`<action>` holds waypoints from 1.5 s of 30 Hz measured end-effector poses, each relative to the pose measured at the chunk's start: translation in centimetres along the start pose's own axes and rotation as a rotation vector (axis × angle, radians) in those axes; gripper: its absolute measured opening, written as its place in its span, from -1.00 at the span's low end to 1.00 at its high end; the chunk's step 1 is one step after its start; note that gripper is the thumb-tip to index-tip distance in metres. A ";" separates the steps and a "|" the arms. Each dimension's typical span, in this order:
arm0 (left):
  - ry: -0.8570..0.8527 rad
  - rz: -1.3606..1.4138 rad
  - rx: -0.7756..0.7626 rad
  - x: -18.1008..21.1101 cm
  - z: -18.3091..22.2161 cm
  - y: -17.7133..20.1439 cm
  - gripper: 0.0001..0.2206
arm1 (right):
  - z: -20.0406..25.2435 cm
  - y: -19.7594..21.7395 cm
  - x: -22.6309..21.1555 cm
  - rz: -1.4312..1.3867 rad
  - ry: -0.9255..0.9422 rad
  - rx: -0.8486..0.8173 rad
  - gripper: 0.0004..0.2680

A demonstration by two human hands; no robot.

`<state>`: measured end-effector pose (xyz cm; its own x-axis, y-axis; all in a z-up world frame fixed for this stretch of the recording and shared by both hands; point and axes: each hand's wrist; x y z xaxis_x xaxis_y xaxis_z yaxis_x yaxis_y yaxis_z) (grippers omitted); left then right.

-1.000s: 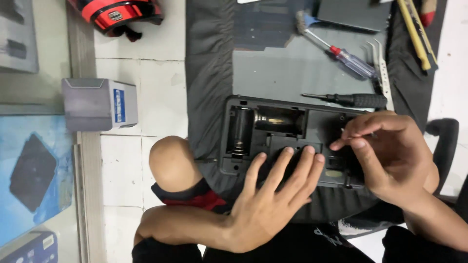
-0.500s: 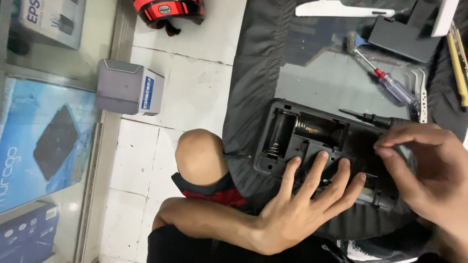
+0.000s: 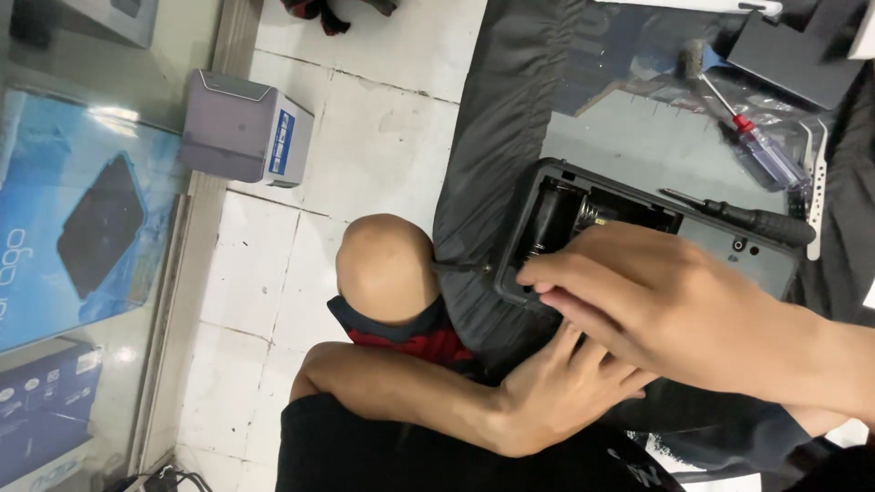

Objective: Disassembling an electronic device and removing batteries using a screwdriver and tweezers

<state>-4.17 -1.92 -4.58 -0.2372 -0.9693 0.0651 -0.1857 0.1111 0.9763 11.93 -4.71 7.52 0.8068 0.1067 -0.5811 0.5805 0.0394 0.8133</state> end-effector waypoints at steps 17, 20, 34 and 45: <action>0.017 -0.085 0.006 0.3 0.5 -0.9 -0.51 | -0.3 -0.4 -0.2 0.134 0.046 -0.075 -0.81; -0.020 -0.100 -0.060 -0.6 -0.2 0.8 -0.39 | 1.3 0.1 0.4 0.180 -0.011 -0.043 -0.79; -0.050 -0.238 -0.102 -2.9 -1.5 4.5 -0.55 | 13.5 -2.2 1.5 0.178 -0.654 0.002 0.09; -0.055 0.001 -0.060 -4.9 -3.0 6.1 -0.53 | 14.0 -4.4 1.8 -0.024 -0.649 0.247 0.06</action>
<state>-1.25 2.87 1.70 -0.2898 -0.9554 0.0563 -0.1286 0.0972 0.9869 12.37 -18.63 2.49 0.6514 -0.5100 -0.5617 0.5446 -0.2012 0.8142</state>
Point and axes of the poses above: each hand's wrist, its own z-axis away from the middle knuckle, its own y-axis out of the back of the hand, x = y × z, and after that the axes turned 11 degrees about -x, right-handed
